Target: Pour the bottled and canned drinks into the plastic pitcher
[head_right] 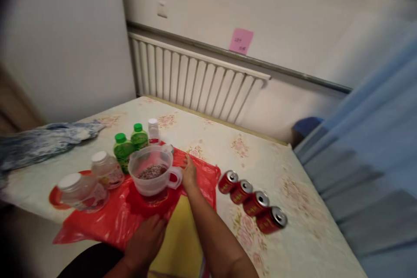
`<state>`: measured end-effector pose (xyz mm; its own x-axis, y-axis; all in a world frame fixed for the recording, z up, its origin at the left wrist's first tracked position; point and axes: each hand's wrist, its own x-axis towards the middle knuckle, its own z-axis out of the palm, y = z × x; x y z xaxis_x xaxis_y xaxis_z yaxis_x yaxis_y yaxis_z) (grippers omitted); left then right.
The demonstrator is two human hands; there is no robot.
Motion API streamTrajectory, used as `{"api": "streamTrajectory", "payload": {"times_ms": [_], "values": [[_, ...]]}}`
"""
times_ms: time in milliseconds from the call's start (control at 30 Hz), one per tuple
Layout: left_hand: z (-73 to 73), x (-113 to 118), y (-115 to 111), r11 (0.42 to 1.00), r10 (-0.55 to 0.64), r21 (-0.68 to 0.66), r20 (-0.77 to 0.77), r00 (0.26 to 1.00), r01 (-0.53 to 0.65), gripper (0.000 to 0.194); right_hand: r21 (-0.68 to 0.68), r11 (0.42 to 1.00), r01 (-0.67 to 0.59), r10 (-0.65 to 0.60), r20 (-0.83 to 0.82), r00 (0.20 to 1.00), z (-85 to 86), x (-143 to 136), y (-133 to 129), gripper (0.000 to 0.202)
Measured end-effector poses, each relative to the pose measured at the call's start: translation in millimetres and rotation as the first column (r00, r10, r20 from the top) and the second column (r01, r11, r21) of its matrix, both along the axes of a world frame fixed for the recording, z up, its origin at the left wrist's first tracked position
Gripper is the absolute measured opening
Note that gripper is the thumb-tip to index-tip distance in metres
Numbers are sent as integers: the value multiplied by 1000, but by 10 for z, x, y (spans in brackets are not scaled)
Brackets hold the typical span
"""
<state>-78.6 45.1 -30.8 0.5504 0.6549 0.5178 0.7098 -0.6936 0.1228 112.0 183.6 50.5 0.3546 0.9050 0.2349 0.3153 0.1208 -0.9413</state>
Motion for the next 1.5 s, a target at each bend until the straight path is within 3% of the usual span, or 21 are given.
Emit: {"api": "streamTrajectory", "payload": {"times_ms": [200,333,467,533,600,667,767,867,967,1167,1367,1433,1500], "values": [[64,6,98,997,-61,-45,-71,996,58,26,-53,995,84,-88,-76,993,-75,400,-1425,38],[114,4,122,996,-65,-70,-105,992,58,29,-57,972,230,-234,-73,970,-124,820,-2345,31],[163,7,128,993,-58,-109,-111,992,46,29,-66,882,467,-469,-29,883,-232,1348,-2995,16],[181,12,128,991,-67,-119,-93,993,55,29,-57,782,621,-623,-14,782,-291,1622,-3184,20],[194,18,127,990,-74,-125,-78,994,64,29,-23,681,732,-732,-2,681,-324,1892,-3273,32],[202,23,124,990,-71,-126,-75,995,61,28,-1,661,751,-751,-1,661,-321,2140,-3275,54],[210,24,122,992,-70,-114,-109,992,57,30,-20,761,648,-649,-17,761,-269,2429,-3182,73],[207,20,123,994,-63,-98,-139,988,50,31,-36,873,487,-487,-124,865,-213,2594,-3069,77],[192,13,128,995,-66,-90,-151,986,53,30,-38,911,411,-411,-188,892,-185,2647,-2990,69],[175,16,133,996,-64,-76,-191,980,50,33,-78,863,498,-504,-130,854,-182,2542,-2958,61],[208,25,117,994,-51,-101,-212,976,30,31,-80,775,626,-629,-9,778,-208,2132,-3072,56],[216,29,105,994,-43,-103,-213,976,21,32,-65,775,628,-624,74,778,-199,1936,-3099,55],[226,33,88,994,-35,-106,-210,977,12,32,-43,821,570,-560,136,817,-151,1736,-3088,56]]}}
